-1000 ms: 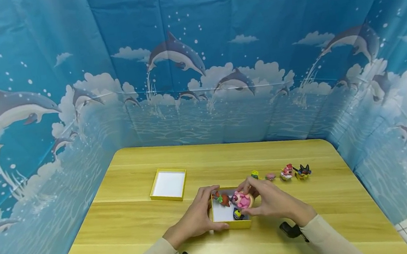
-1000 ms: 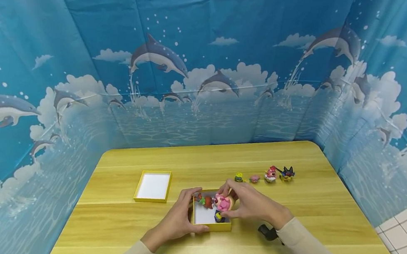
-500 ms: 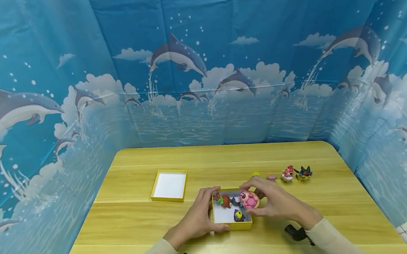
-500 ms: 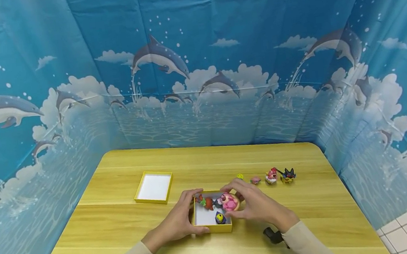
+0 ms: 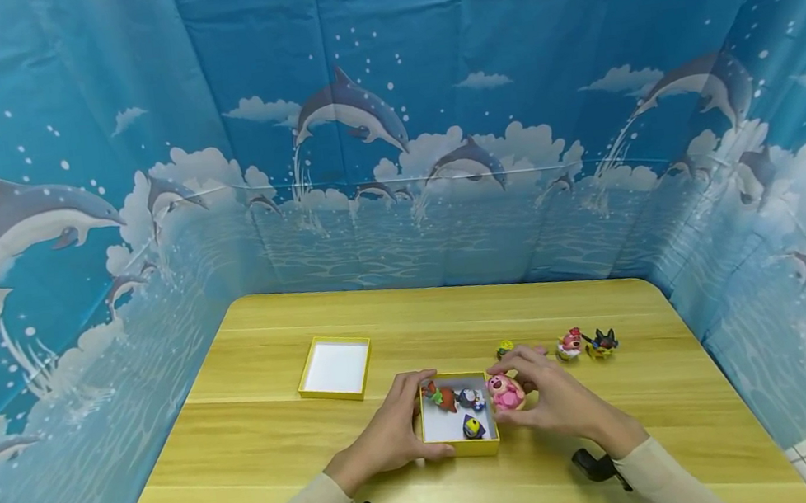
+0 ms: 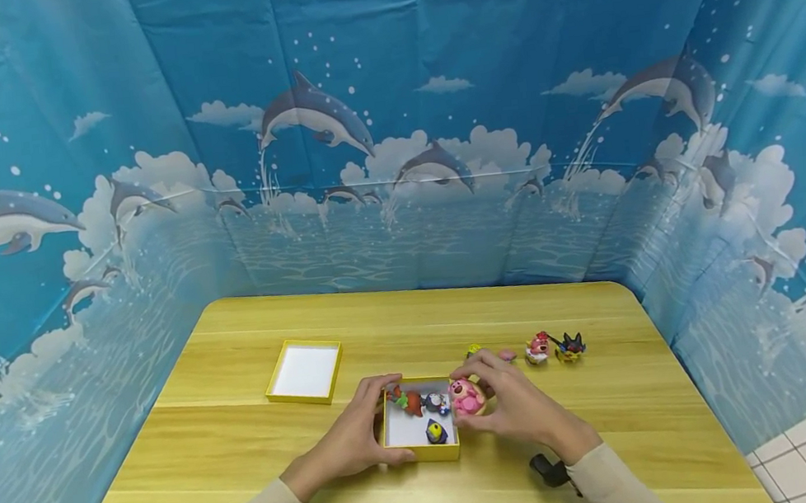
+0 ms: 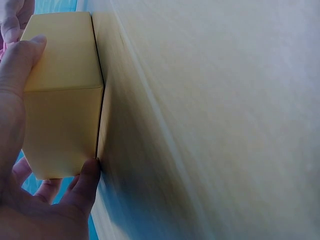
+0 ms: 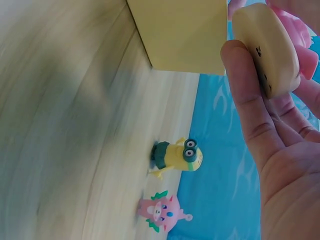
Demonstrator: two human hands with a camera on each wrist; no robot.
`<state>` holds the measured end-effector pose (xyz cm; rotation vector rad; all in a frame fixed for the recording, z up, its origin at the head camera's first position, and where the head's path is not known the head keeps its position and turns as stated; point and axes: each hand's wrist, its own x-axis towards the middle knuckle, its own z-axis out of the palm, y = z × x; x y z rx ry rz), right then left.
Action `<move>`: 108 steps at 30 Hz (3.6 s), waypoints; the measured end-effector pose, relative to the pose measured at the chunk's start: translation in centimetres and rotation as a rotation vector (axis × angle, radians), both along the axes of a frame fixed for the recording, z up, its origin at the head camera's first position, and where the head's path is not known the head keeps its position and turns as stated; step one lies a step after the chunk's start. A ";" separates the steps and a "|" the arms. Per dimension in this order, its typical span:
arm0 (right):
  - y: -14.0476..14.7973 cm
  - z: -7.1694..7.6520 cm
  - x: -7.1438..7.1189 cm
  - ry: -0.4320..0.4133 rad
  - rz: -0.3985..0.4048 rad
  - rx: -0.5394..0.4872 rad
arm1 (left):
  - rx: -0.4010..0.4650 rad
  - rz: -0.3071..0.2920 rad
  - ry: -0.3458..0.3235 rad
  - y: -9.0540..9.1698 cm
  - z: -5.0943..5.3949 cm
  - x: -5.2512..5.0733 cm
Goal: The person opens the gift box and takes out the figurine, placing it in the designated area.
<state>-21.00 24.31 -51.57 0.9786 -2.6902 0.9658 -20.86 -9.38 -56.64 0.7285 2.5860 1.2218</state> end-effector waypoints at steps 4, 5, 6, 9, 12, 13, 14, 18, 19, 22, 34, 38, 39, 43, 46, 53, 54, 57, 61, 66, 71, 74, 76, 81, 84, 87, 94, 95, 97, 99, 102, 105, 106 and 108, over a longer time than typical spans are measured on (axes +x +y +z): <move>0.3 -0.2 0.0 0.016 -0.029 -0.003 | 0.003 0.001 0.005 0.0 0.0 0.0; 0.4 -0.3 0.0 0.022 -0.036 0.001 | 0.004 0.001 0.009 0.0 0.0 0.0; 0.4 -0.4 0.0 0.023 -0.043 0.002 | 0.003 0.001 0.013 0.0 0.0 0.0; 0.6 -0.6 0.0 0.018 -0.065 0.001 | 0.000 0.003 0.011 0.0 0.0 0.0; 0.7 -0.7 0.1 0.004 -0.087 -0.009 | -0.003 0.005 0.002 0.0 0.0 0.0; 0.8 -0.7 0.1 -0.002 -0.096 -0.013 | -0.004 0.005 -0.001 0.0 0.0 0.0; 0.8 -0.7 0.1 -0.010 -0.107 -0.016 | -0.003 0.005 -0.002 0.0 0.0 -0.1; 1.0 -0.9 0.2 -0.060 -0.141 -0.037 | -0.008 0.002 0.004 0.0 0.0 -0.1; 1.1 -1.0 0.2 -0.071 -0.151 -0.037 | -0.011 0.002 0.005 0.0 0.0 -0.1; 1.2 -1.2 0.2 -0.086 -0.180 -0.027 | -0.011 0.003 0.008 0.0 -0.1 -0.1; 1.2 -2.3 0.0 -0.067 -0.221 0.006 | -0.012 0.003 0.006 -0.1 -0.1 -0.1; 1.2 -2.5 0.0 -0.083 -0.243 0.046 | -0.008 0.003 0.003 0.0 -0.1 -0.1; 1.2 -2.6 -0.1 -0.090 -0.247 0.055 | -0.006 0.002 0.002 0.0 -0.1 -0.1; 1.2 -2.9 0.0 -0.114 -0.273 0.090 | -0.007 0.000 0.004 0.0 0.0 -0.1; 1.1 -3.0 0.0 -0.112 -0.288 0.108 | -0.008 0.002 0.005 0.0 0.0 -0.1; 1.0 -3.2 0.0 -0.118 -0.290 0.101 | -0.002 0.008 0.002 0.0 0.0 0.0; 0.9 -3.3 -0.1 -0.117 -0.294 0.102 | -0.001 0.009 0.001 0.0 0.1 0.0; 0.8 -3.5 -0.2 -0.104 -0.313 0.110 | -0.002 0.009 0.001 0.0 0.1 0.0; 0.5 -3.5 -0.5 -0.099 -0.321 0.109 | -0.004 0.010 0.002 0.0 0.1 0.0; 0.3 -3.4 -1.0 -0.108 -0.323 0.114 | 0.004 0.009 -0.008 0.0 0.0 0.0; 0.3 -3.4 -1.0 -0.138 -0.316 0.129 | 0.009 0.004 -0.011 0.1 0.0 0.0; 0.3 -3.5 -0.9 -0.151 -0.315 0.133 | 0.010 0.004 -0.010 0.1 0.1 0.0; 0.2 -3.4 -0.9 -0.154 -0.311 0.135 | 0.010 0.005 -0.010 0.0 0.1 0.1; 0.2 -3.3 -0.9 -0.151 -0.296 0.134 | 0.001 0.008 -0.012 0.1 0.1 0.0; 0.3 -3.3 -0.9 -0.144 -0.288 0.137 | 0.001 0.006 -0.012 0.1 0.1 -0.1; 0.4 -3.3 -0.9 -0.149 -0.287 0.144 | 0.002 0.002 -0.003 0.1 0.1 -0.1; 0.5 -3.0 -0.7 -0.180 -0.297 0.145 | 0.006 -0.002 0.023 0.0 -0.1 0.0; 0.5 -2.9 -0.6 -0.180 -0.301 0.144 | 0.007 -0.002 0.024 -0.1 -0.1 0.0; 0.5 -2.7 -0.5 -0.173 -0.309 0.147 | 0.009 -0.001 0.024 -0.1 -0.2 0.0; 0.5 -2.6 -0.3 -0.161 -0.318 0.153 | 0.008 -0.002 0.023 -0.1 -0.3 0.0; 0.4 -2.2 -0.1 -0.129 -0.325 0.160 | 0.007 -0.004 0.022 -0.1 -0.3 0.0; 0.3 -1.7 0.0 -0.096 -0.330 0.162 | 0.005 -0.007 0.022 -0.1 -0.4 -0.2; 0.3 -1.6 0.0 -0.085 -0.329 0.162 | 0.005 -0.009 0.023 -0.1 -0.4 -0.2; 0.2 -1.3 0.1 -0.068 -0.327 0.160 | 0.003 -0.009 0.021 -0.1 -0.4 -0.3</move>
